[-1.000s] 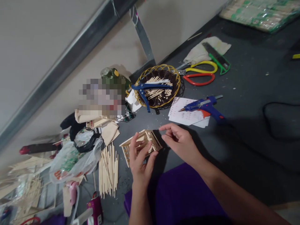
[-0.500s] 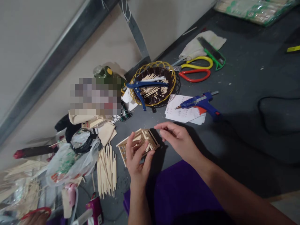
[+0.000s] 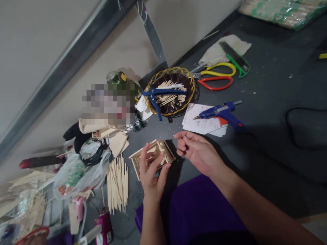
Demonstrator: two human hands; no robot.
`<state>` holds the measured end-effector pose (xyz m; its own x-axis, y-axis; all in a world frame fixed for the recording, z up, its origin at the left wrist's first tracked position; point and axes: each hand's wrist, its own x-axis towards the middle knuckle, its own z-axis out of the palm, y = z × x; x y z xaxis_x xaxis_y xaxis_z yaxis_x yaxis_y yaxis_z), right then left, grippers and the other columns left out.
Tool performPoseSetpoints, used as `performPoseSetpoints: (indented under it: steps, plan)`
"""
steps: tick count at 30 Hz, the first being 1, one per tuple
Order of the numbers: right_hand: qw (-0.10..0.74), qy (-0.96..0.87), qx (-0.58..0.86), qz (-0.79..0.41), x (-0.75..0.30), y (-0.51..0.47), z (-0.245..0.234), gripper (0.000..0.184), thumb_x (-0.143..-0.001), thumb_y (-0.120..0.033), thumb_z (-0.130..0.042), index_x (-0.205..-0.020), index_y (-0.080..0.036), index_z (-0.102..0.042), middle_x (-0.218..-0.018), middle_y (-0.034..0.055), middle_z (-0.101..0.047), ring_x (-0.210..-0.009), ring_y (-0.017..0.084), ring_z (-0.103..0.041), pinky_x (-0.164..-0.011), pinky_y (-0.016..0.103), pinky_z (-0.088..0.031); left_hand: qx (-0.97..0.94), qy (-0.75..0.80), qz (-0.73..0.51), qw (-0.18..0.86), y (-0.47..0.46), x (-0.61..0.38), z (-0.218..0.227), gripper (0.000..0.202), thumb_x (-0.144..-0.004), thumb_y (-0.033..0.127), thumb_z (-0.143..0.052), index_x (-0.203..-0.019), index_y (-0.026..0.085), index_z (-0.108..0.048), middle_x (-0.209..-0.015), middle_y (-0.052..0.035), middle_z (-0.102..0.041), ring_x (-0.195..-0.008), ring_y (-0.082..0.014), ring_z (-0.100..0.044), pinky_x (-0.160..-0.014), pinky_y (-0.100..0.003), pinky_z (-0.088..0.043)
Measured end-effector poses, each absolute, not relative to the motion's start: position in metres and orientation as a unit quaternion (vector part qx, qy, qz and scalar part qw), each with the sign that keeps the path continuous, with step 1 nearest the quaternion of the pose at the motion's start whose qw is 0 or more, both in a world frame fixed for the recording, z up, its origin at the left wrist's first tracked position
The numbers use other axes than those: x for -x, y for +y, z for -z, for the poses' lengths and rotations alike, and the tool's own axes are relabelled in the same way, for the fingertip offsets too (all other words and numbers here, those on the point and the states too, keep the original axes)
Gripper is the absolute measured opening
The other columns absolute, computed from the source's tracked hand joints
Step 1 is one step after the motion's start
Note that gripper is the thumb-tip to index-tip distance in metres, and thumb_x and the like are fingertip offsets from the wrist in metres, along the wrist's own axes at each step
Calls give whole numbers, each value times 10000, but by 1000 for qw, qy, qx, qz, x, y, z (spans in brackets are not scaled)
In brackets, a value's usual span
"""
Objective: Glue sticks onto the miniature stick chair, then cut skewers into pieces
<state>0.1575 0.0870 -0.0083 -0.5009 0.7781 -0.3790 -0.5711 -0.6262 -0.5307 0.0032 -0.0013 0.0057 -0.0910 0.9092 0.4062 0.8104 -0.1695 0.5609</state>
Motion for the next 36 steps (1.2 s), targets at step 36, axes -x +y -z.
performPoseSetpoints:
  steps: [36]
  plan:
    - [386,-501,420,-651,-151,72,12,165,-882,-282,-528,-905,-210,-674,-737,0,-632,-655,130,-573,-639,262,-453,-675,642,-358,60,-3,-2,-5,356,-808,166,-689,-1156,231,-648,-1461,-125,-411,-1114,-234,-586,-802,-368,-589]
